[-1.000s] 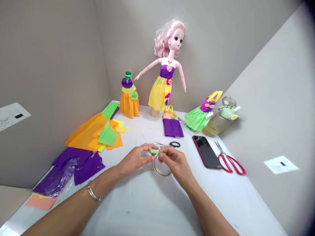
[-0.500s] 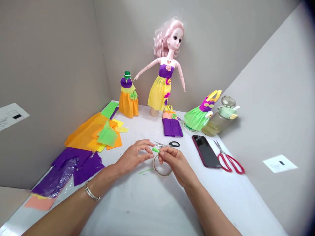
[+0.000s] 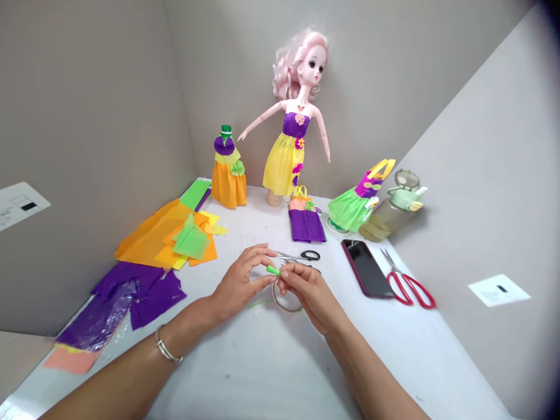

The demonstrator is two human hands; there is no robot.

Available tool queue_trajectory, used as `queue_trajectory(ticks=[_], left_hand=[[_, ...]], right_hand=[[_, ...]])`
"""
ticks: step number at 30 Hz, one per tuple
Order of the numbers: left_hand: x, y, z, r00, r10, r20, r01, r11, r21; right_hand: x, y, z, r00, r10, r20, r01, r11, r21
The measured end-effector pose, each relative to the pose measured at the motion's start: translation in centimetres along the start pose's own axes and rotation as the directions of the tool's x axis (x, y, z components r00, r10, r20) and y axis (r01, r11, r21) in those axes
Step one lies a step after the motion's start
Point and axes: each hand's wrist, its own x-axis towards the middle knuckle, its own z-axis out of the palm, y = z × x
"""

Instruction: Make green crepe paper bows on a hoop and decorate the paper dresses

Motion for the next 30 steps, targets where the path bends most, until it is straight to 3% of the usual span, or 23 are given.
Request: queue_trajectory(ticks=[14, 20, 30], left_hand=[[0.1, 0.4, -0.1, 0.999, -0.046, -0.013, 0.045, 0.997, -0.069], [0.0, 0.7, -0.1, 0.994, -0.110, 0.013, 0.110, 0.990, -0.087], [0.2, 1.5, -0.5, 0.979, -0.186, 0.078, 0.193, 0.976, -0.103]], right_hand=[[-0.1, 0.0, 0.4, 0.994, -0.100, -0.053, 0.090, 0.983, -0.160], [-0.3, 0.0, 0.5, 0.964, -0.250, -0.087, 0.206, 0.915, -0.347], [-0.7, 0.2, 0.8, 0.925, -0.360, -0.121, 0.238, 0.797, -0.556]])
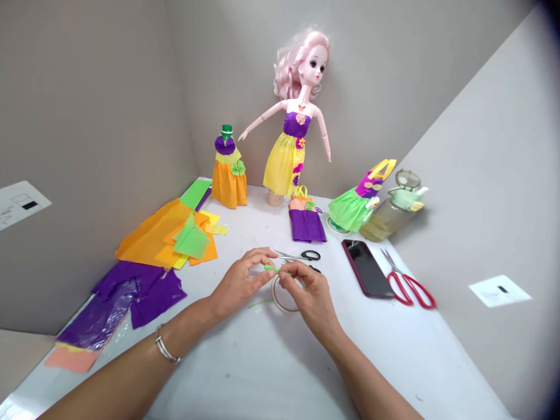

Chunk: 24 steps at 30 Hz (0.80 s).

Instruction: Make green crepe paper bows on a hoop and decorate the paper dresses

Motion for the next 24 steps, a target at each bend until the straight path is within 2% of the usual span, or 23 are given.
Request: queue_trajectory(ticks=[4, 11, 24], left_hand=[[0.04, 0.02, -0.22, 1.000, -0.019, 0.015, 0.020, 0.999, -0.029], [0.15, -0.14, -0.56, 0.999, -0.039, 0.034, 0.041, 0.996, -0.084], [0.06, 0.06, -0.40, 0.997, -0.034, 0.069, 0.041, 0.993, -0.110]], right_hand=[[-0.03, 0.00, 0.02, 0.999, -0.044, 0.012, 0.044, 0.998, -0.038], [-0.02, 0.07, -0.26, 0.977, -0.195, 0.089, 0.206, 0.967, -0.151], [-0.13, 0.37, -0.07, 0.968, -0.238, 0.078, 0.250, 0.939, -0.237]])
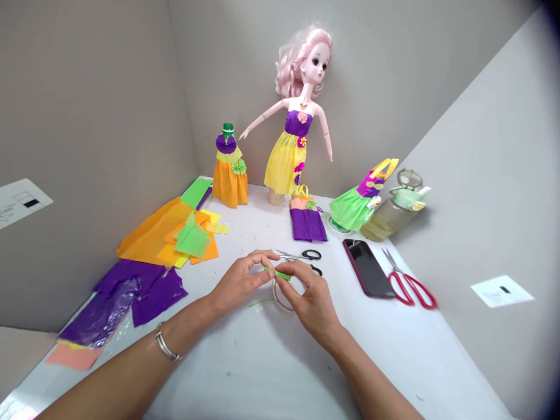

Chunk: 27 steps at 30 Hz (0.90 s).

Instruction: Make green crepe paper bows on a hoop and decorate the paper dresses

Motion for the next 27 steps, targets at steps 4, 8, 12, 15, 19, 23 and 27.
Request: queue_trajectory(ticks=[4, 8, 12, 15, 19, 23, 27], left_hand=[[0.0, 0.1, 0.1, 1.000, -0.003, -0.005, 0.003, 1.000, 0.015], [0.0, 0.1, 0.1, 1.000, -0.016, -0.013, 0.016, 1.000, 0.020], [0.1, -0.1, 0.0, 0.998, -0.053, -0.022, 0.052, 0.998, -0.030], [0.2, -0.3, 0.0, 0.998, -0.065, -0.023, 0.064, 0.997, -0.048], [0.2, -0.4, -0.1, 0.998, -0.059, -0.016, 0.059, 0.998, -0.028], [0.3, -0.4, -0.2, 0.997, -0.077, -0.022, 0.077, 0.997, 0.000], [0.4, -0.5, -0.3, 0.996, -0.080, -0.048, 0.081, 0.996, 0.024]], right_hand=[[-0.1, -0.2, 0.2, 1.000, 0.015, -0.018, -0.015, 1.000, -0.001], [0.1, -0.4, 0.0, 0.990, 0.137, 0.032, -0.140, 0.981, 0.138], [0.5, -0.4, -0.6, 0.954, 0.236, 0.186, -0.287, 0.898, 0.334], [0.7, -0.2, -0.8, 0.935, 0.283, 0.214, -0.350, 0.832, 0.431], [0.8, -0.1, -0.7, 0.925, 0.329, 0.188, -0.377, 0.753, 0.539], [0.9, 0.2, -0.8, 0.917, 0.349, 0.193, -0.392, 0.697, 0.600], [0.9, 0.5, -1.0, 0.897, 0.376, 0.230, -0.430, 0.632, 0.644]])
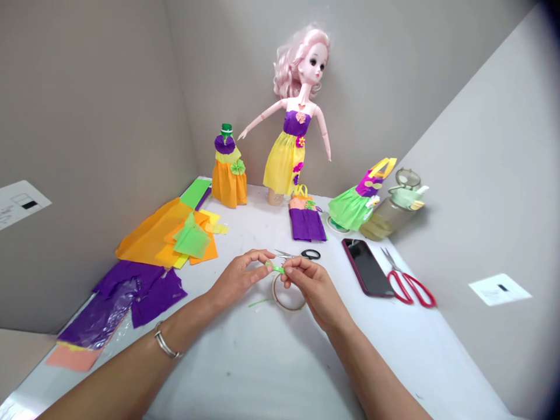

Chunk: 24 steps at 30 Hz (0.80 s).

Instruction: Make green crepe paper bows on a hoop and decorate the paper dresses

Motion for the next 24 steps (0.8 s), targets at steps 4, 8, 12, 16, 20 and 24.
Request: queue_trajectory(ticks=[4, 8, 12, 16, 20, 24], left_hand=[[0.1, 0.2, -0.1, 1.000, -0.008, -0.017, 0.008, 1.000, -0.022], [0.0, 0.6, 0.0, 1.000, -0.026, -0.008, 0.025, 0.998, -0.052], [-0.1, 0.5, 0.1, 1.000, -0.025, 0.014, 0.026, 0.998, -0.060], [-0.2, 0.4, 0.1, 1.000, -0.018, 0.013, 0.018, 0.999, -0.047], [0.0, 0.2, 0.0, 1.000, 0.005, 0.006, -0.005, 1.000, -0.025], [0.3, -0.2, -0.5, 0.999, 0.000, -0.045, -0.001, 1.000, -0.014]], right_hand=[[0.1, 0.0, -0.1, 0.999, 0.050, 0.009, -0.051, 0.995, 0.082], [0.2, 0.2, -0.1, 0.999, 0.036, -0.006, -0.035, 0.998, 0.046], [0.1, 0.2, 0.0, 0.999, -0.040, -0.023, 0.037, 0.995, -0.093], [-0.1, -0.1, 0.3, 0.996, -0.084, -0.026, 0.076, 0.974, -0.214], [0.0, 0.1, 0.2, 0.995, -0.095, -0.040, 0.080, 0.955, -0.286], [0.7, 0.4, -0.8, 0.965, -0.228, -0.130, 0.151, 0.887, -0.437]])
